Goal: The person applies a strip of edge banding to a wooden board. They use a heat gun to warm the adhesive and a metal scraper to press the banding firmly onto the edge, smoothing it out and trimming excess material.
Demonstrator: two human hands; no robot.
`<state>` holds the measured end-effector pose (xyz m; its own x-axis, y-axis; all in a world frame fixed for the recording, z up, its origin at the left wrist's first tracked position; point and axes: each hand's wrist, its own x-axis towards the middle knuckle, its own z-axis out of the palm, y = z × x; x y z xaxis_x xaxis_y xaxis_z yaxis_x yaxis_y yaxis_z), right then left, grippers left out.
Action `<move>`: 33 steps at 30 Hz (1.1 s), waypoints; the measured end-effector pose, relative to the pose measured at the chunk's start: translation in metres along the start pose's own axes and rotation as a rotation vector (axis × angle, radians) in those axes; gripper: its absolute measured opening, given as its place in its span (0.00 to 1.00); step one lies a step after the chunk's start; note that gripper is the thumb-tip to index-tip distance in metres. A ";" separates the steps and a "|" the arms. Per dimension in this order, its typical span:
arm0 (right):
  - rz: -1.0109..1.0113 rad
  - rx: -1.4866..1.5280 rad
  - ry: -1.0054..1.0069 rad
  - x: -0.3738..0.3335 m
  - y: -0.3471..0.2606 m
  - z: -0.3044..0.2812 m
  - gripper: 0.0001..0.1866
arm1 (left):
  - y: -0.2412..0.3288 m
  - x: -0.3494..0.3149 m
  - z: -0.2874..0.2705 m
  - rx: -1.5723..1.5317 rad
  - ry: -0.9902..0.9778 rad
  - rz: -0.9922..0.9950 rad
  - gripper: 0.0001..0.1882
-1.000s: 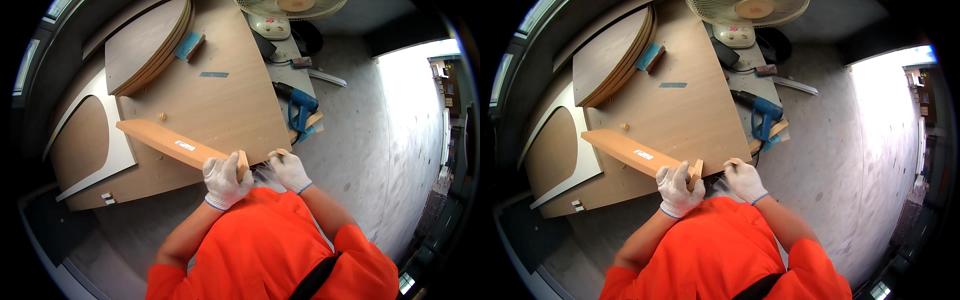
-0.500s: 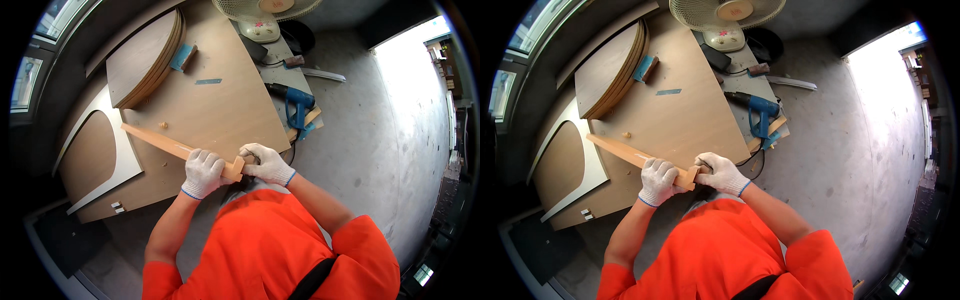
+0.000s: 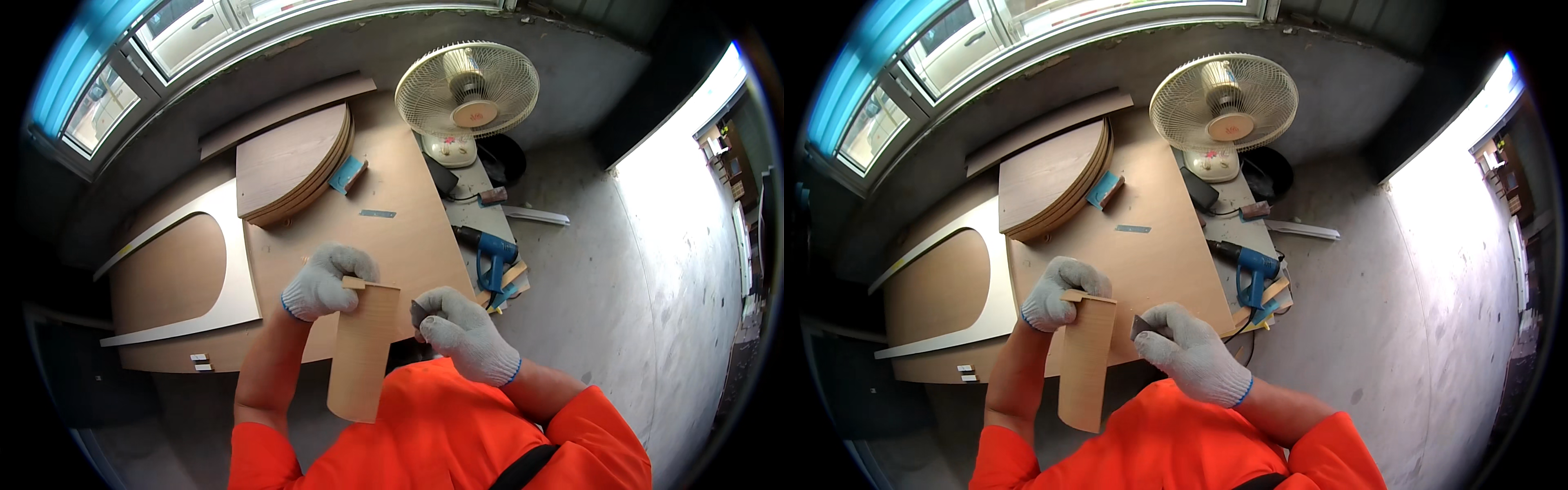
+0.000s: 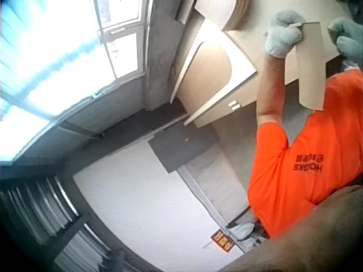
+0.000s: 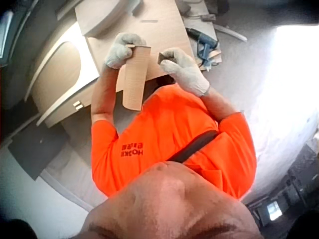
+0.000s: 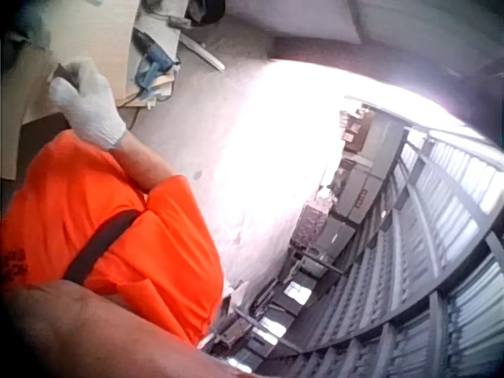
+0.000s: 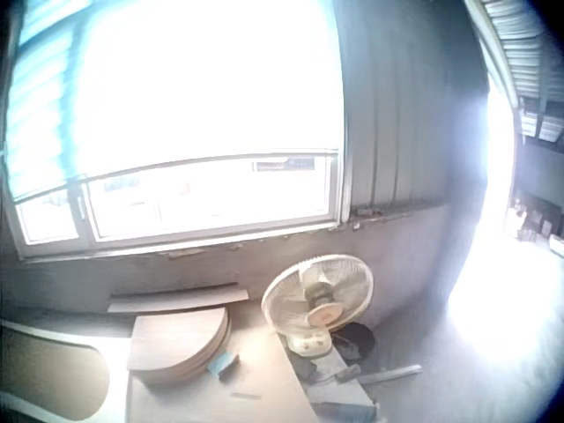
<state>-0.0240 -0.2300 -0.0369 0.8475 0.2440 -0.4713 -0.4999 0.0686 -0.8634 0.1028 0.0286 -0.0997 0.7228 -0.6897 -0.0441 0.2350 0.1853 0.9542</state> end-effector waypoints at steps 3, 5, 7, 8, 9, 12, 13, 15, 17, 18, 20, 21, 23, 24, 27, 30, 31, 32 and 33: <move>-0.161 -0.184 0.072 -0.010 -0.012 -0.008 0.19 | -0.019 0.005 0.006 -0.066 0.019 -0.073 0.17; -0.328 -0.323 0.123 -0.014 -0.011 -0.017 0.21 | -0.026 0.009 0.012 -0.109 0.000 -0.106 0.16; -0.406 -0.441 0.131 -0.015 -0.018 -0.027 0.23 | -0.032 0.012 0.015 -0.118 -0.065 -0.132 0.16; -0.437 -0.498 0.141 -0.017 -0.019 -0.029 0.24 | -0.032 0.014 0.018 -0.104 -0.050 -0.157 0.15; -0.455 -0.521 0.151 -0.018 -0.020 -0.031 0.25 | -0.027 0.017 0.023 -0.089 -0.037 -0.182 0.14; -0.496 -0.562 0.179 -0.020 -0.022 -0.032 0.27 | -0.019 0.022 0.032 -0.042 -0.032 -0.212 0.11; -0.493 -0.561 0.186 -0.021 -0.022 -0.031 0.27 | -0.018 0.024 0.032 -0.025 -0.037 -0.215 0.11; -0.500 -0.576 0.224 -0.023 -0.024 -0.027 0.27 | -0.018 0.027 0.031 -0.060 -0.070 -0.233 0.10; -0.512 -0.611 0.266 -0.026 -0.026 -0.024 0.27 | -0.018 0.028 0.030 -0.072 -0.080 -0.247 0.10; -0.507 -0.639 0.279 -0.027 -0.027 -0.023 0.27 | -0.017 0.029 0.031 -0.067 -0.071 -0.252 0.10; -0.498 -0.691 0.298 -0.028 -0.028 -0.020 0.28 | -0.015 0.029 0.030 -0.049 -0.068 -0.247 0.10; -0.454 -0.701 0.287 -0.029 -0.031 -0.018 0.28 | -0.013 0.029 0.030 -0.037 -0.072 -0.237 0.09; -0.370 -0.719 0.259 -0.029 -0.040 -0.013 0.29 | -0.014 0.029 0.025 -0.024 -0.094 -0.232 0.11; -0.377 -0.734 0.254 -0.029 -0.042 -0.012 0.29 | -0.014 0.027 0.021 -0.023 -0.112 -0.237 0.13; -0.378 -0.803 0.234 -0.030 -0.050 -0.009 0.29 | 0.002 0.023 0.032 0.041 -0.093 -0.107 0.21; -0.388 -0.913 0.228 -0.029 -0.057 -0.007 0.28 | 0.010 0.014 0.040 0.013 -0.111 0.002 0.29; -0.416 -0.946 0.241 -0.027 -0.056 -0.006 0.27 | 0.010 0.012 0.041 -0.018 -0.130 0.022 0.31; -0.444 -0.979 0.250 -0.026 -0.055 -0.005 0.26 | 0.009 0.010 0.039 0.039 -0.134 0.036 0.31; -0.455 -1.007 0.247 -0.025 -0.056 -0.004 0.26 | 0.008 0.010 0.036 0.096 -0.138 0.051 0.31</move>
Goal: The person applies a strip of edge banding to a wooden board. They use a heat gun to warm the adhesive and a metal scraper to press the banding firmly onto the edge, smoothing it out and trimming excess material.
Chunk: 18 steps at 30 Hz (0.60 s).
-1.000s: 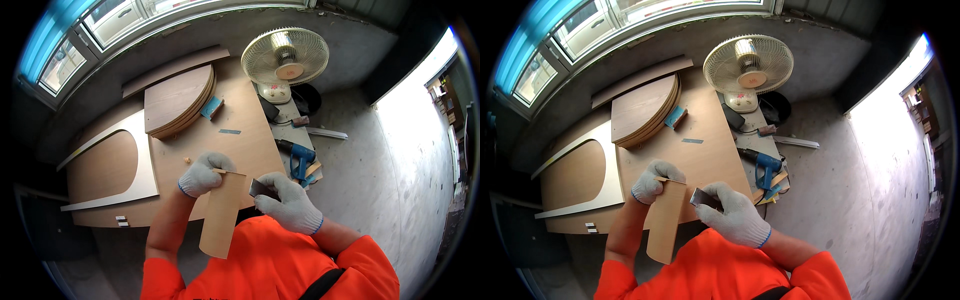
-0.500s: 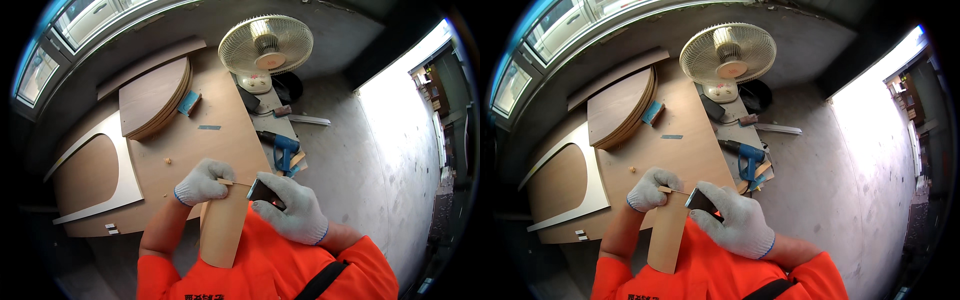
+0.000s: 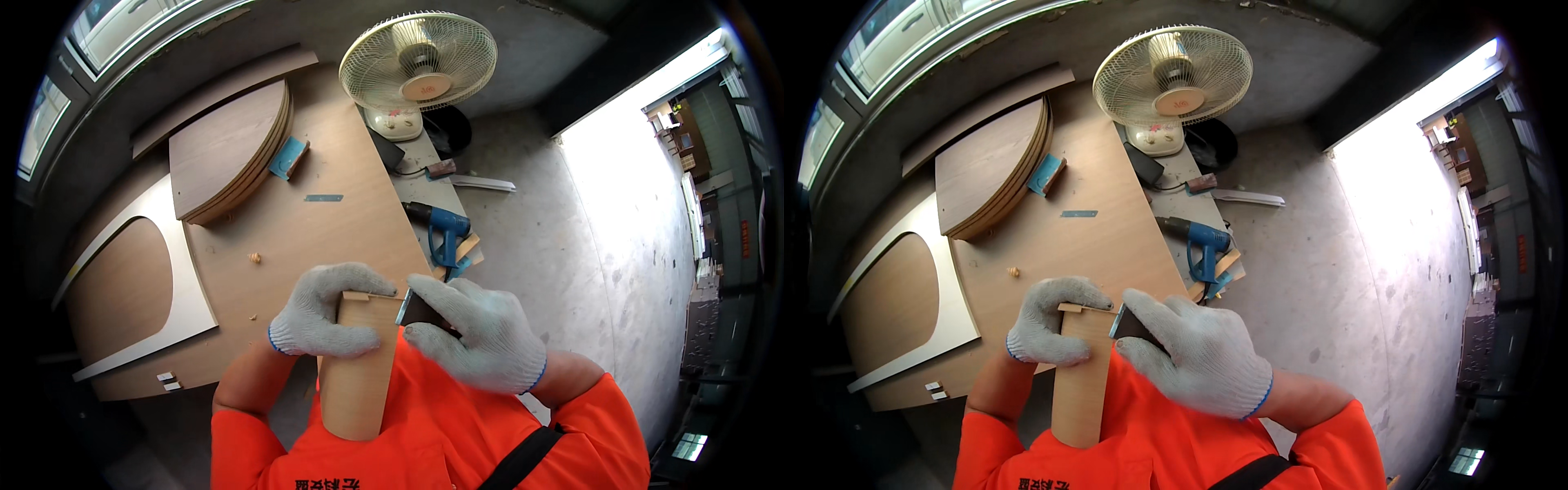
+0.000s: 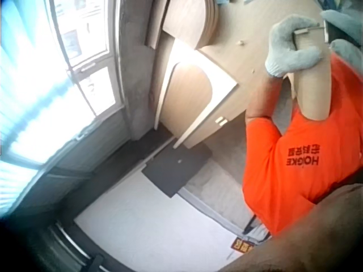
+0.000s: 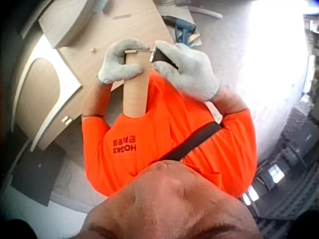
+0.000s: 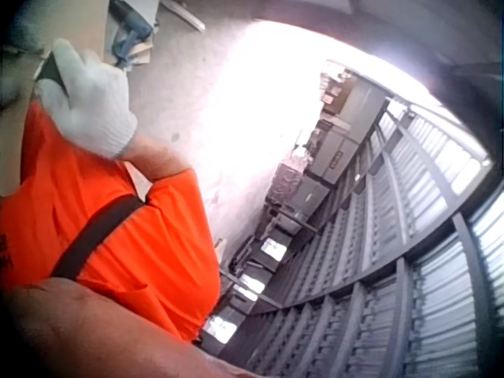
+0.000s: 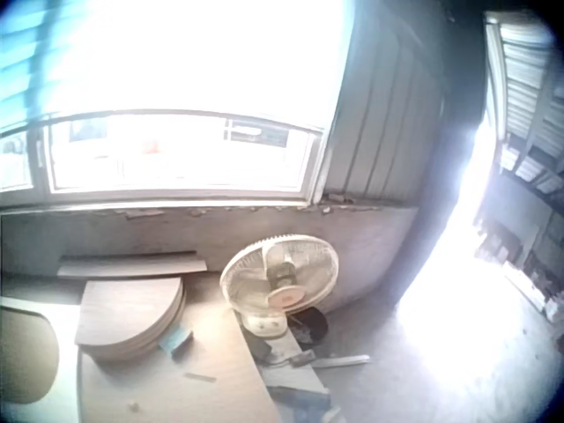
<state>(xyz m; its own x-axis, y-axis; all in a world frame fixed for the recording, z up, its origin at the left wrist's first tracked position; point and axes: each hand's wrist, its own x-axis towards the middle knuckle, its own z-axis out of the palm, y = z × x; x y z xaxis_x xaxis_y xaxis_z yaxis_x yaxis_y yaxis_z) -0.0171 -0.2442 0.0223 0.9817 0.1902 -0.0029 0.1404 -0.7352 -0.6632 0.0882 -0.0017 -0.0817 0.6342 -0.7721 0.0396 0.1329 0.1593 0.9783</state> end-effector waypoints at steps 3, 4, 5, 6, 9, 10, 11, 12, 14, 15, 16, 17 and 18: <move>-0.038 -0.054 -0.018 0.003 -0.001 0.001 0.26 | -0.003 -0.002 -0.002 0.090 0.000 0.027 0.29; -0.043 -0.056 -0.031 0.003 -0.001 0.001 0.26 | -0.003 -0.002 -0.002 0.107 0.002 0.035 0.29; -0.049 -0.060 -0.043 0.004 -0.001 0.001 0.26 | -0.002 0.000 -0.001 0.106 -0.006 0.035 0.29; -0.038 -0.072 -0.065 0.005 -0.003 -0.001 0.25 | 0.002 0.002 0.001 0.105 -0.013 0.034 0.30; -0.018 -0.090 -0.118 0.004 -0.006 -0.007 0.24 | 0.008 0.004 0.004 0.044 -0.029 -0.027 0.30; -0.024 -0.084 -0.128 0.005 -0.005 -0.007 0.23 | 0.009 0.005 0.005 0.014 -0.033 -0.057 0.30; -0.029 -0.077 -0.134 0.005 -0.005 -0.007 0.22 | 0.008 0.005 0.005 0.017 -0.039 -0.047 0.29; -0.031 -0.079 -0.142 0.005 -0.005 -0.007 0.22 | 0.007 0.005 0.005 0.021 -0.044 -0.037 0.29; -0.037 -0.079 -0.158 0.005 -0.006 -0.008 0.20 | 0.007 0.005 0.005 0.035 -0.050 -0.022 0.29; -0.040 -0.066 -0.165 0.005 -0.006 -0.007 0.20 | 0.007 0.004 0.005 0.046 -0.052 -0.017 0.29; -0.044 -0.054 -0.173 0.005 -0.006 -0.007 0.20 | 0.007 0.004 0.005 0.057 -0.053 -0.012 0.29; -0.048 -0.042 -0.179 0.006 -0.006 -0.007 0.19 | 0.006 0.004 0.004 0.072 -0.055 0.013 0.29; -0.058 -0.047 -0.180 0.006 -0.006 -0.006 0.19 | 0.004 0.004 0.004 0.086 -0.057 0.039 0.29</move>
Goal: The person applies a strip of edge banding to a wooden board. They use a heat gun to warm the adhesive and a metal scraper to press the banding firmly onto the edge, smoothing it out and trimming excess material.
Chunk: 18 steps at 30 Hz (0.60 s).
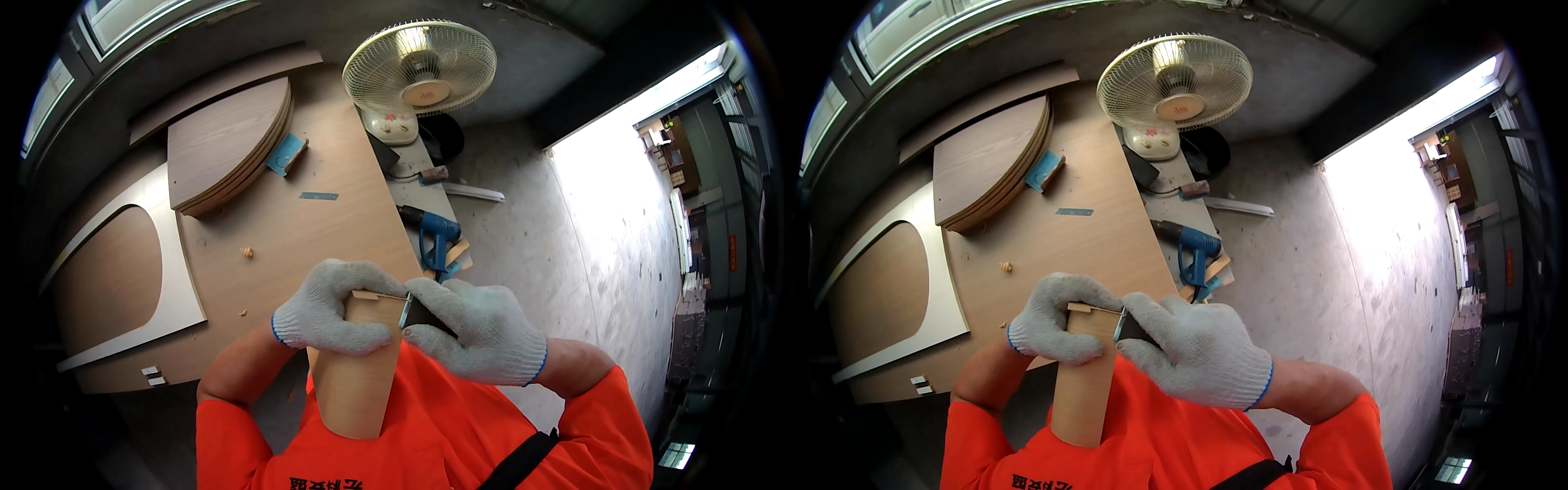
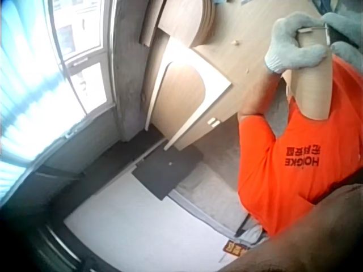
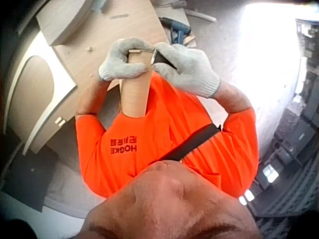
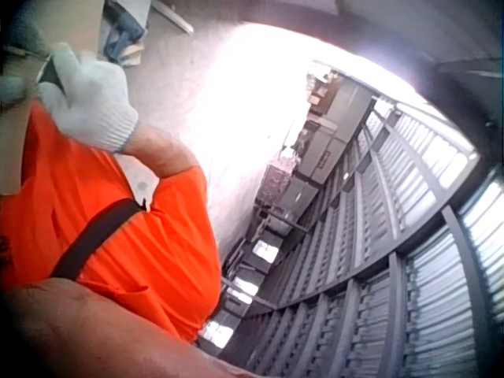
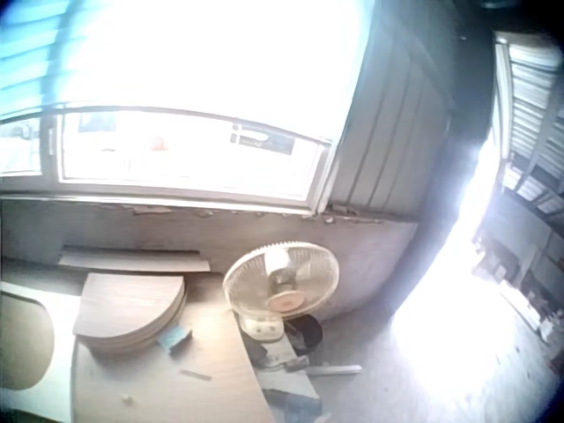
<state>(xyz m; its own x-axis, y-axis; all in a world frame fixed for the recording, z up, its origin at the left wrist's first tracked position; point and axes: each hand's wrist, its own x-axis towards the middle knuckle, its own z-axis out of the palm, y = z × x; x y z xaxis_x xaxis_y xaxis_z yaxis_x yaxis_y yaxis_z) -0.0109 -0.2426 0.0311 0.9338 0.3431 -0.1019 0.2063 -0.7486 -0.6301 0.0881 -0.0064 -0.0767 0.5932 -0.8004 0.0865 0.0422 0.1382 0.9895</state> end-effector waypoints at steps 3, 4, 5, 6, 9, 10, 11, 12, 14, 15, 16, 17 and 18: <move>-0.028 -0.018 -0.022 0.001 0.000 0.000 0.19 | 0.001 -0.001 -0.001 0.034 -0.006 0.026 0.29; -0.039 -0.023 -0.043 0.003 0.002 -0.001 0.18 | 0.001 -0.001 -0.001 0.044 -0.008 0.026 0.29; -0.051 -0.030 -0.062 0.005 0.003 -0.003 0.18 | 0.001 -0.001 0.000 0.046 -0.003 0.028 0.28; -0.063 -0.037 -0.068 0.006 0.003 -0.004 0.18 | 0.001 -0.001 0.000 0.049 0.003 0.030 0.28; -0.091 -0.054 -0.100 0.010 0.003 -0.009 0.17 | 0.002 -0.002 0.000 0.040 0.012 0.002 0.28; -0.097 -0.057 -0.119 0.012 0.003 -0.011 0.17 | 0.002 -0.002 0.000 0.035 0.014 -0.012 0.28; -0.101 -0.059 -0.138 0.014 0.003 -0.012 0.17 | 0.003 -0.002 0.000 0.037 0.014 -0.008 0.28; -0.099 -0.065 -0.166 0.015 0.003 -0.013 0.17 | 0.003 -0.002 0.000 0.040 0.014 -0.003 0.29; -0.091 -0.075 -0.221 0.018 0.004 -0.017 0.17 | 0.005 -0.003 0.000 0.047 0.004 -0.007 0.29; -0.096 -0.071 -0.232 0.020 0.004 -0.020 0.17 | 0.004 -0.004 -0.001 0.052 -0.005 -0.016 0.29; -0.099 -0.067 -0.243 0.022 0.005 -0.024 0.17 | 0.004 -0.004 -0.001 0.056 -0.015 -0.024 0.29; -0.110 -0.061 -0.256 0.024 0.006 -0.025 0.16 | 0.004 -0.005 -0.001 0.050 -0.010 -0.022 0.29; -0.102 -0.043 -0.225 0.023 0.005 -0.025 0.16 | 0.003 -0.006 0.000 0.043 -0.005 -0.020 0.29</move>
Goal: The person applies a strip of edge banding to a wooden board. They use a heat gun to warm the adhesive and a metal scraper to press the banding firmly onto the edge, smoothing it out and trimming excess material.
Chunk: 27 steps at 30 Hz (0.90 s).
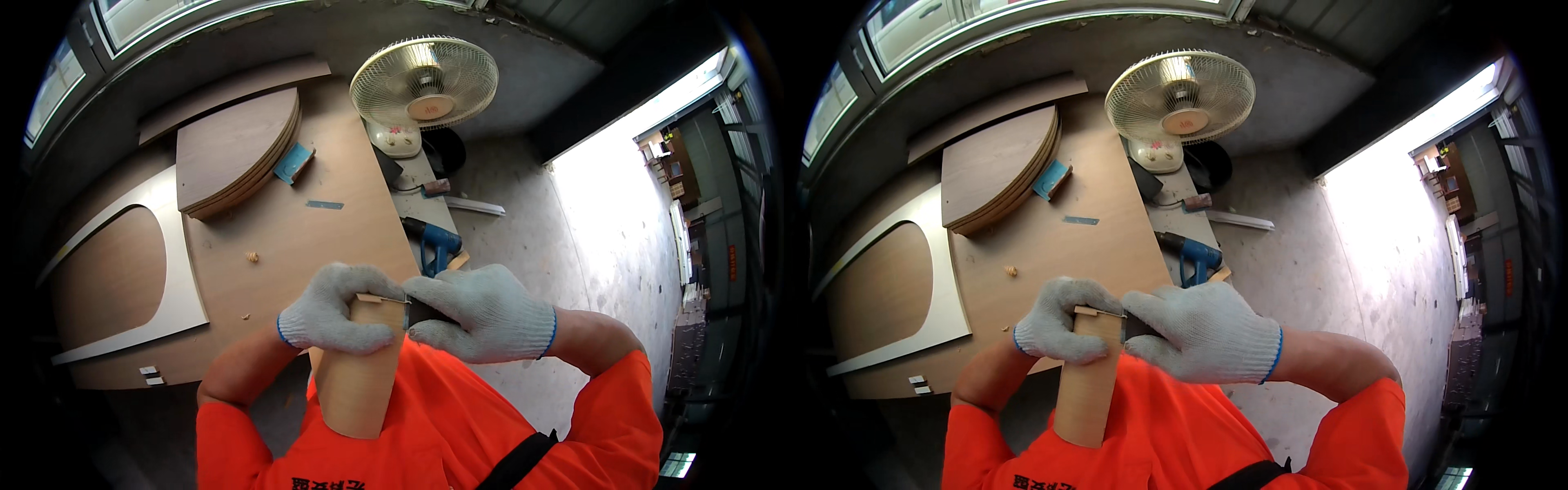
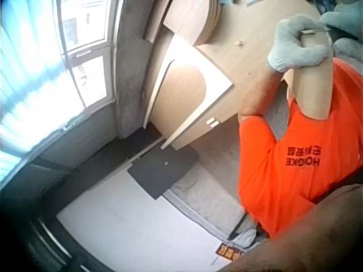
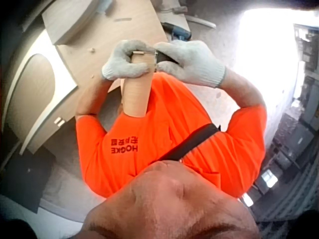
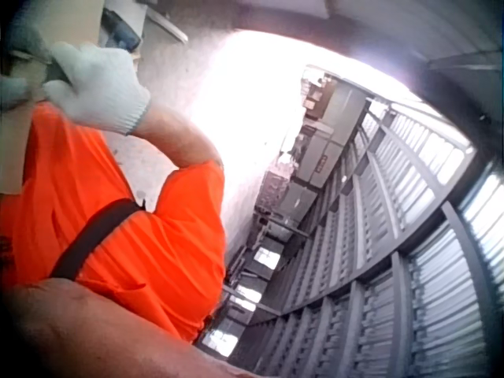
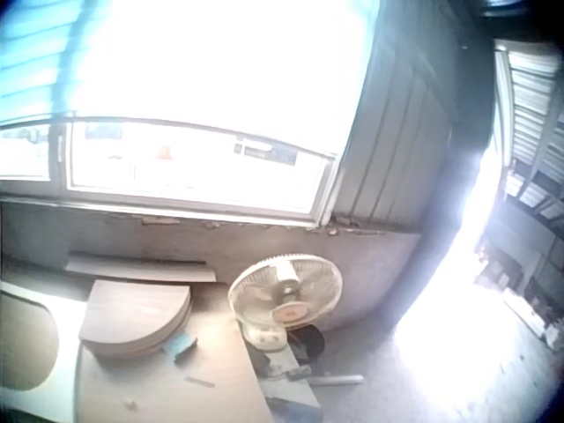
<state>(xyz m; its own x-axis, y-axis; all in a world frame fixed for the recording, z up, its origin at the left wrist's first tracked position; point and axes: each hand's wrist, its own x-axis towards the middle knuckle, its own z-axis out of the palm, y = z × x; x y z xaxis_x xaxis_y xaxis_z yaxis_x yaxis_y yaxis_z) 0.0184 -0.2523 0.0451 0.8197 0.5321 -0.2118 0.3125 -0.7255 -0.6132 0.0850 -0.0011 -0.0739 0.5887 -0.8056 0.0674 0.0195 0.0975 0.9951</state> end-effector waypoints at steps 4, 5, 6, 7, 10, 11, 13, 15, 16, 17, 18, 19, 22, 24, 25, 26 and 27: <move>0.031 0.032 0.070 -0.004 -0.003 0.007 0.16 | -0.004 -0.002 0.001 -0.047 -0.001 -0.003 0.28; 0.042 0.033 0.078 -0.005 -0.003 0.008 0.16 | -0.004 -0.002 0.001 -0.055 -0.011 -0.010 0.28; 0.028 0.021 0.064 -0.004 -0.002 0.009 0.16 | -0.002 -0.001 0.000 -0.063 -0.021 -0.017 0.28; 0.012 0.008 0.049 -0.002 -0.001 0.008 0.16 | -0.002 -0.001 0.000 -0.070 -0.029 -0.024 0.28; -0.018 -0.029 -0.001 0.002 0.000 0.003 0.16 | -0.005 -0.001 -0.002 -0.039 -0.032 -0.005 0.27; -0.029 -0.040 -0.022 0.004 0.001 0.001 0.16 | -0.003 -0.001 -0.004 -0.018 -0.034 0.001 0.27; -0.051 -0.045 -0.054 0.009 0.002 -0.002 0.16 | 0.000 0.000 -0.006 0.026 -0.039 0.012 0.26; -0.077 -0.049 -0.070 0.013 0.002 -0.003 0.17 | 0.001 0.000 -0.008 0.060 -0.028 0.034 0.24; -0.089 -0.049 -0.070 0.015 0.001 -0.003 0.17 | 0.000 0.000 -0.008 0.077 -0.024 0.045 0.24; -0.099 -0.049 -0.070 0.016 0.001 -0.003 0.17 | 0.000 0.000 -0.008 0.084 -0.014 0.061 0.23; -0.116 -0.066 -0.083 0.018 0.001 -0.004 0.17 | -0.001 0.000 -0.007 0.090 -0.004 0.077 0.23; -0.132 -0.083 -0.096 0.020 0.002 -0.006 0.18 | -0.001 0.000 -0.007 0.096 0.004 0.093 0.23; -0.181 -0.124 -0.110 0.025 0.004 -0.009 0.19 | -0.002 0.001 -0.008 0.075 -0.011 0.074 0.23; -0.207 -0.148 -0.133 0.030 0.006 -0.012 0.20 | -0.004 -0.001 -0.007 0.076 0.005 0.071 0.24; -0.207 -0.161 -0.155 0.032 0.004 -0.015 0.20 | -0.004 -0.001 -0.007 0.076 0.013 0.069 0.24; -0.202 -0.172 -0.178 0.034 0.001 -0.018 0.20 | -0.005 -0.001 -0.007 0.078 0.009 0.074 0.24; -0.187 -0.183 -0.200 0.035 -0.001 -0.021 0.20 | -0.005 -0.001 -0.007 0.079 0.005 0.079 0.24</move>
<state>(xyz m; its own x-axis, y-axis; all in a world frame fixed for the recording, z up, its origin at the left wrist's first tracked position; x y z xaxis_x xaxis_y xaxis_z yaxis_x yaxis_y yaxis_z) 0.0571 -0.2419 0.0546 0.6351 0.7255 -0.2650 0.5449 -0.6640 -0.5121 0.0899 0.0031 -0.0792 0.5900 -0.7942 0.1455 -0.0908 0.1138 0.9893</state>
